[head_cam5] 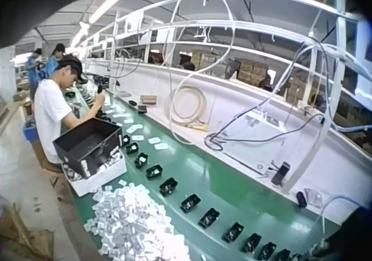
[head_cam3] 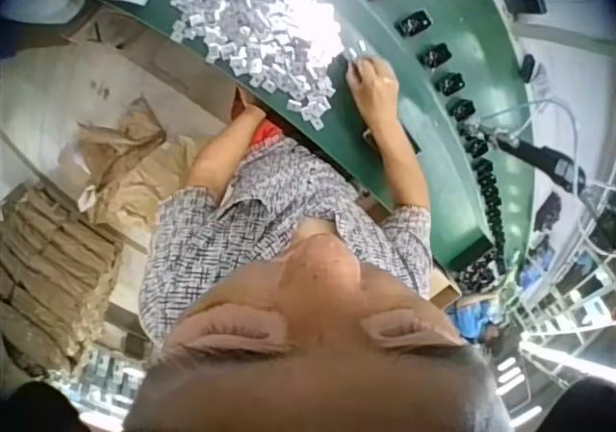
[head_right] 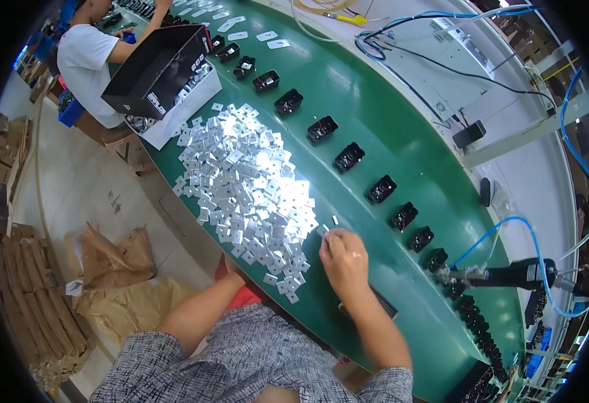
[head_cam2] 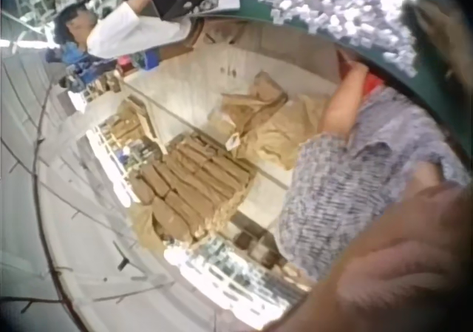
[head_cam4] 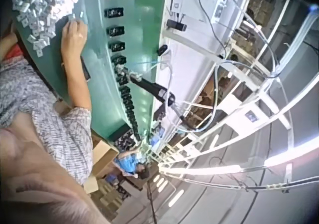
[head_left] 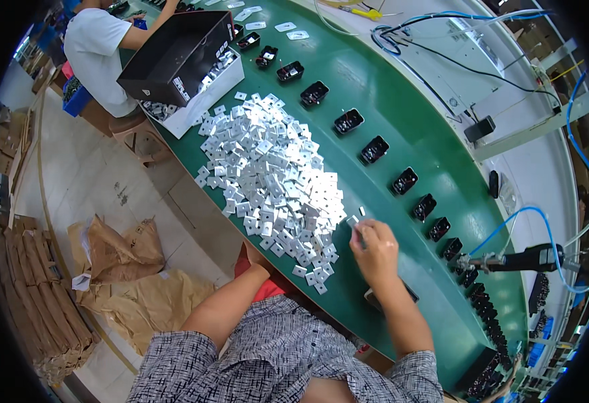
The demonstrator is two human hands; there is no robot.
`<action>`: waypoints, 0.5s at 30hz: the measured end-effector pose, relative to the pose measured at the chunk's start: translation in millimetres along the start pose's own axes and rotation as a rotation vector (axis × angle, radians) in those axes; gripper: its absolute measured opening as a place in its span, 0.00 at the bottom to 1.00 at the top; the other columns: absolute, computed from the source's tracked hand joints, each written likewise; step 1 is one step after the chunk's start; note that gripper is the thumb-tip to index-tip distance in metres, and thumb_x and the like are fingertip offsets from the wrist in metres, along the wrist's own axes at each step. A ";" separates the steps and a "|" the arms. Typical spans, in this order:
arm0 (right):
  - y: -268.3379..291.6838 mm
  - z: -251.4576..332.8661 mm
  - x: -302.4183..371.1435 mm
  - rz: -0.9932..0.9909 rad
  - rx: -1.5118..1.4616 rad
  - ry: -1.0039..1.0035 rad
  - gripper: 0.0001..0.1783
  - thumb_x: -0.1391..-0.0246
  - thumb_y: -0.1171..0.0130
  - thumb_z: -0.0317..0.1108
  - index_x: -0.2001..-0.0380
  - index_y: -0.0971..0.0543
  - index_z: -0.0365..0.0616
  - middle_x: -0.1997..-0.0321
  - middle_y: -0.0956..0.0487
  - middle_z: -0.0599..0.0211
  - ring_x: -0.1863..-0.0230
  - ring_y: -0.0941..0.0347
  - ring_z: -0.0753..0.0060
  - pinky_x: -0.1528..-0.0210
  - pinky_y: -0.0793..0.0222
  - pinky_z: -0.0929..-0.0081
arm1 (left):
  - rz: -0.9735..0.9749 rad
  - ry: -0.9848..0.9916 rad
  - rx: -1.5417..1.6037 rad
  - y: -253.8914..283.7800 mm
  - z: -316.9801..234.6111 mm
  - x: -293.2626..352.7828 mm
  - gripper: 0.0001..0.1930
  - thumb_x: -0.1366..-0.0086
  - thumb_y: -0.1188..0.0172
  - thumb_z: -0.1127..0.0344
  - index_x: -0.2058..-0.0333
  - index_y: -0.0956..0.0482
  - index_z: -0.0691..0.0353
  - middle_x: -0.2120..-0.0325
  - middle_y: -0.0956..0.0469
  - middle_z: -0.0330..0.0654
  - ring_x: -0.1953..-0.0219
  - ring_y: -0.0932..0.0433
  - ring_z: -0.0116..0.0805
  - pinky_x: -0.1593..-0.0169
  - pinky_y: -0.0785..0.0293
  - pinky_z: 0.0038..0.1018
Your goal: Assembling small electronic parts by placing components into housings and using a vertical press tool on an assembly line.
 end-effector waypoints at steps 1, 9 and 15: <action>2.2 1.4 -20.5 -0.034 -0.008 0.037 0.11 0.56 0.29 0.21 0.66 0.16 0.41 0.59 0.16 0.64 0.63 0.21 0.60 0.59 0.23 0.69 | -0.094 -0.150 -0.045 -0.4 -7.1 -4.7 0.36 0.29 0.57 0.37 0.31 0.36 0.54 0.33 0.33 0.49 0.32 0.36 0.54 0.30 0.42 0.56; -78.8 2.6 -240.9 -0.099 -0.041 0.176 0.04 0.57 0.35 0.24 0.75 0.19 0.35 0.69 0.19 0.56 0.69 0.24 0.50 0.63 0.25 0.61 | -0.950 -0.249 -2.993 -43.1 -26.9 -24.5 0.42 0.31 0.75 0.26 0.23 0.50 0.36 0.23 0.50 0.35 0.21 0.54 0.44 0.23 0.59 0.59; -137.2 -29.4 -295.8 0.176 0.082 0.022 0.05 0.55 0.37 0.24 0.74 0.18 0.32 0.68 0.19 0.52 0.69 0.23 0.47 0.62 0.24 0.59 | -0.741 -0.502 -2.869 -3.0 -45.7 -23.0 0.40 0.29 0.74 0.29 0.24 0.50 0.38 0.23 0.48 0.36 0.22 0.53 0.44 0.23 0.58 0.57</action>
Point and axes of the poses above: each hand's wrist, its own x-axis away from the middle knuckle, its own y-axis out of the back of the hand, z = x × y, the point moved 4 cm from there along -x, towards the middle knuckle
